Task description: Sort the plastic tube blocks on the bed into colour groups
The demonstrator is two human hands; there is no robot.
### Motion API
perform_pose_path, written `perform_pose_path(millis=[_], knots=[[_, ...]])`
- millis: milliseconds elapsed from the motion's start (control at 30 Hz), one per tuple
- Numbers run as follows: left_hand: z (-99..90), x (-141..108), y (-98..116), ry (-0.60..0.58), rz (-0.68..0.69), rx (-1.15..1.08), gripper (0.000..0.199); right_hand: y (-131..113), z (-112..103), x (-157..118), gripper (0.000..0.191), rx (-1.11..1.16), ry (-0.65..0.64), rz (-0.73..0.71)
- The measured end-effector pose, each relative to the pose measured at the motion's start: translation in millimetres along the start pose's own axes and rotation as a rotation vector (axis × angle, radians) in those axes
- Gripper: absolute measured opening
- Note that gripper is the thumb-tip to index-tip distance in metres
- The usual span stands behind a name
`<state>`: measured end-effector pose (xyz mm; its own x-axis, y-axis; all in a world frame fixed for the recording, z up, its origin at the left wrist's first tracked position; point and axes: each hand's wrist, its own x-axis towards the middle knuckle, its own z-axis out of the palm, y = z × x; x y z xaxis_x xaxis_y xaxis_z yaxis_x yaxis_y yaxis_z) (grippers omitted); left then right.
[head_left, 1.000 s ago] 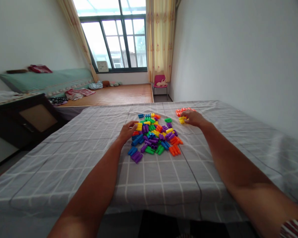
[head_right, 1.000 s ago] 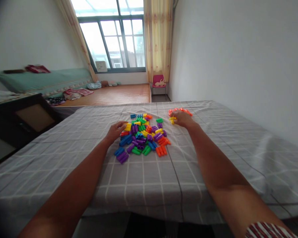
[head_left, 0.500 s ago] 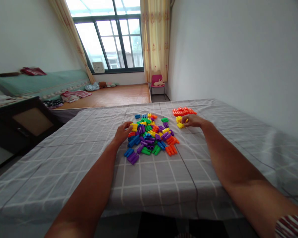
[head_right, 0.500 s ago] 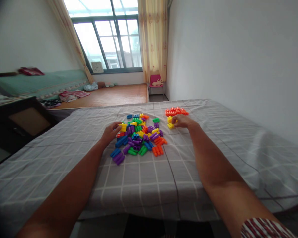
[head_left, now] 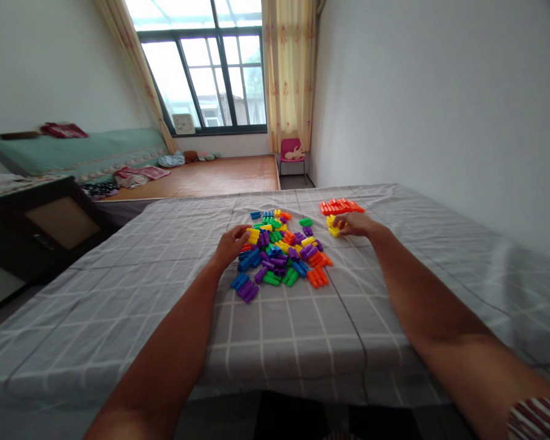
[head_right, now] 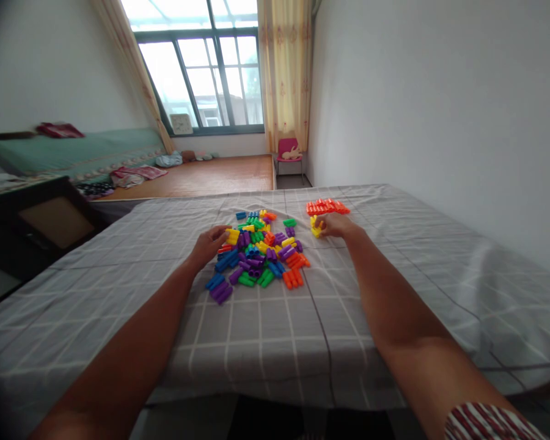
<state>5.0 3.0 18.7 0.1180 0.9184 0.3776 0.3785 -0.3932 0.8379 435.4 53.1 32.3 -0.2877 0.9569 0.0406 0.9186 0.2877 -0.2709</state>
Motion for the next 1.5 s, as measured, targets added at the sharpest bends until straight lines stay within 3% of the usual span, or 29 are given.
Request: perform_pose_path(millis=[100, 200, 367, 467, 533, 633, 767, 833, 933, 1067, 1167, 1267, 1367, 1500], knots=[[0.4, -1, 3, -0.015, -0.03, -0.042, 0.052, -2, -2, -2, 0.033, -0.056, 0.032, 0.073], [1.3, -1, 7, -0.04, -0.071, -0.128, 0.056, -23, -9, -4, 0.029, -0.03, 0.072, 0.034], [5.7, -5, 19, -0.113, -0.056, -0.285, 0.064, -119, -6, -12, 0.026, 0.361, 0.255, -0.345], [11.9, -8, 26, -0.176, -0.012, -0.318, 0.068, -176, 14, -17, 0.029, 0.502, 0.263, -0.458], [14.3, -9, 26, -0.215, 0.0, -0.295, 0.068, -196, 27, -17, 0.034, 0.518, 0.261, -0.488], [7.3, -3, 16, -0.152, 0.01, -0.163, 0.059, -196, 37, -13, 0.028, 0.456, 0.274, -0.483], [-20.4, 8, -13, 0.135, 0.021, 0.116, 0.038, -170, 35, -10, 0.03, 0.33, 0.296, -0.335], [-30.3, 12, -28, 0.204, 0.003, 0.257, 0.033, -160, 32, -10, 0.027, 0.319, 0.312, -0.262], [-29.2, 13, -41, 0.139, 0.037, 0.392, 0.031, -159, 30, -2, 0.021, 0.346, 0.333, -0.271], [-17.2, 10, -40, 0.018, 0.136, 0.46, 0.028, -180, 35, 31, 0.031, 0.182, 0.291, -0.403], [-18.6, 7, -37, 0.026, 0.116, 0.491, 0.028, -197, 47, 63, 0.036, 0.053, 0.231, -0.471], [-25.2, 4, -36, 0.059, 0.076, 0.524, 0.029, -201, 55, 84, 0.025, 0.031, 0.181, -0.441], [-27.7, 4, -38, 0.065, 0.08, 0.523, 0.027, -192, 51, 87, 0.018, 0.217, 0.157, -0.367], [-25.3, 7, -42, 0.074, 0.099, 0.508, 0.027, -167, 33, 66, 0.034, 0.793, -0.022, -0.308]])
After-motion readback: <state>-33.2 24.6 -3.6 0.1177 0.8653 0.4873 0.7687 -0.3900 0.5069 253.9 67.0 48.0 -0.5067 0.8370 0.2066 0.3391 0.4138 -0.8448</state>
